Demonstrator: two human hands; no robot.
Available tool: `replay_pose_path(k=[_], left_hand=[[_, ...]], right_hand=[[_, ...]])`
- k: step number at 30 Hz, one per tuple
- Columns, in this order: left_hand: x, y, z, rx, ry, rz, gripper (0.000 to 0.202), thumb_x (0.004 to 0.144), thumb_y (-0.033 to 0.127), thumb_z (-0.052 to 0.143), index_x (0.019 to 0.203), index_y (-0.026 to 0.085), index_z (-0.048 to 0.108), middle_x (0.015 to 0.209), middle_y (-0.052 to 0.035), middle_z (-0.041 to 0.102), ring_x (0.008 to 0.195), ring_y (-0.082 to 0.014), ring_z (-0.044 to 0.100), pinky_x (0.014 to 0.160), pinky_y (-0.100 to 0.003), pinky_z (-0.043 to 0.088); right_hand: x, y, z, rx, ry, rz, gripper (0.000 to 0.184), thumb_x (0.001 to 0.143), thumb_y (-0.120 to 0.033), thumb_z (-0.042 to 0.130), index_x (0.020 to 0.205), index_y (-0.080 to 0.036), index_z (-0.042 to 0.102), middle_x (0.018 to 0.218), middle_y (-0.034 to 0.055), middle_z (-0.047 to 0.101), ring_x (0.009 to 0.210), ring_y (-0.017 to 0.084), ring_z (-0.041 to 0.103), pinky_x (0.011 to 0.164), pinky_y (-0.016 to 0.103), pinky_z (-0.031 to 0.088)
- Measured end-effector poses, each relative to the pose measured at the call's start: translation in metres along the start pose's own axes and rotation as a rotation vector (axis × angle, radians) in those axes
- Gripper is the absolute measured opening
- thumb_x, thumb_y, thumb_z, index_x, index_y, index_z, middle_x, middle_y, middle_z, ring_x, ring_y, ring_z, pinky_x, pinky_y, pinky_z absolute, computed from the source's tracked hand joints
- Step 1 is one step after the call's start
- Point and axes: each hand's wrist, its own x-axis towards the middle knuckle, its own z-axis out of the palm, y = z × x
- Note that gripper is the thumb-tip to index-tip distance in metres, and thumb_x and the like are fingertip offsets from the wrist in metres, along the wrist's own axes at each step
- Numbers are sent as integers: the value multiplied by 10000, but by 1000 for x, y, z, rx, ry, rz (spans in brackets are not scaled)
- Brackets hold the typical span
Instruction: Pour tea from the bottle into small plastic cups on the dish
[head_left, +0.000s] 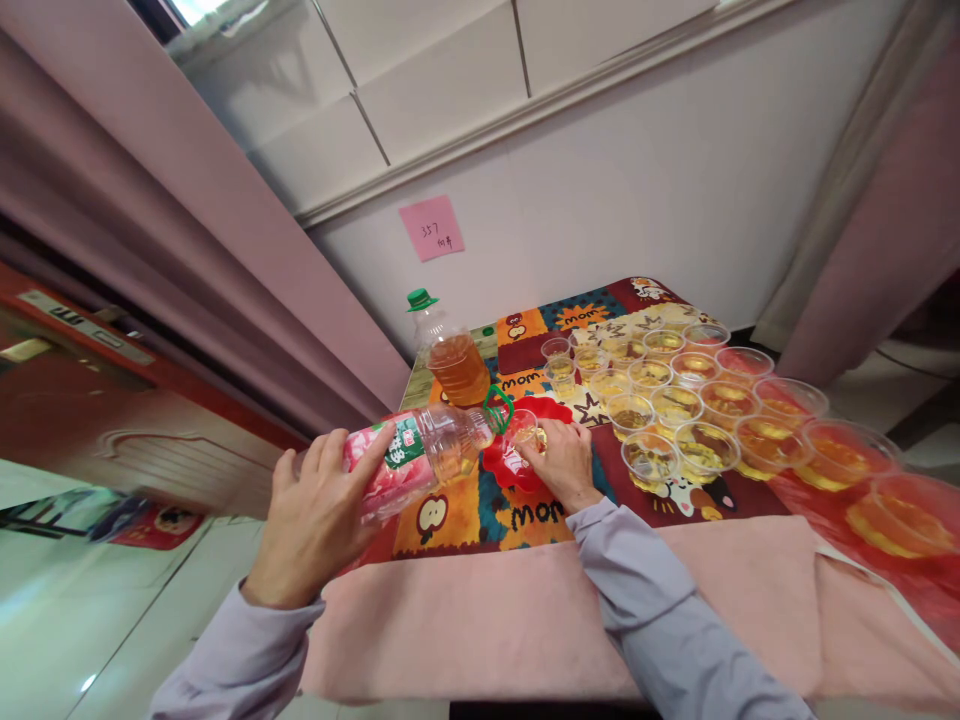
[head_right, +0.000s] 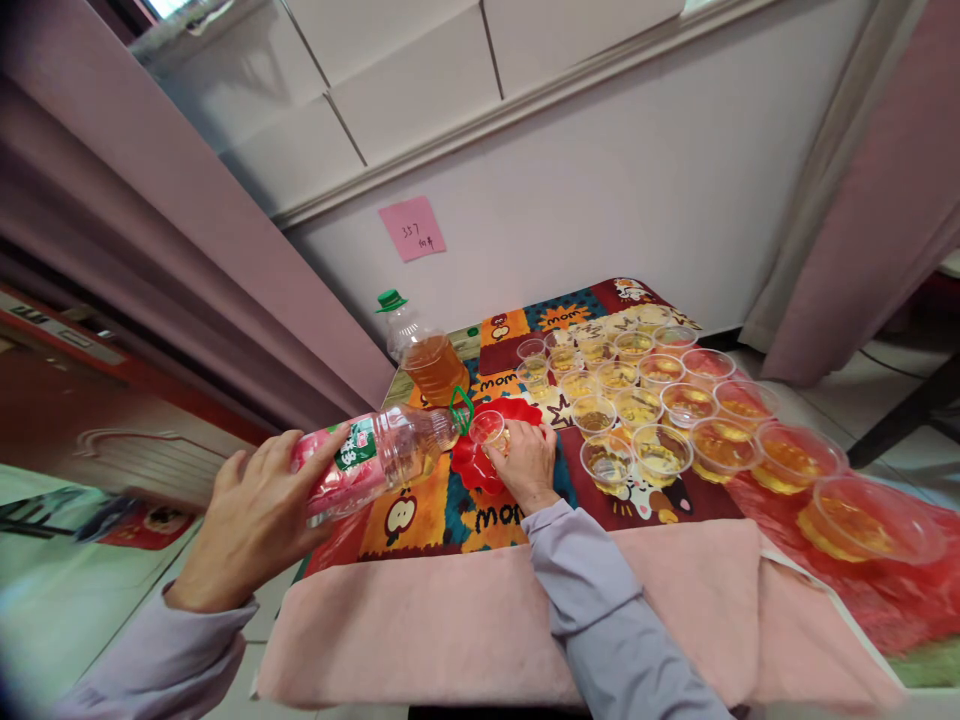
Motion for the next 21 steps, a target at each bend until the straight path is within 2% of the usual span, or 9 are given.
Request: replay_pose_path(k=[21], left_hand=[[6,3,-13,-29,10,4,756,883,320,673,1615,239,504,1340,-259,609,1256,-443,585,1067,-641,447]], right_hand=[[1,1,1,25,1,-3,323,948,-432,747,1168,-196,726,1169,122,811,1125,293,708,1118,448,317]])
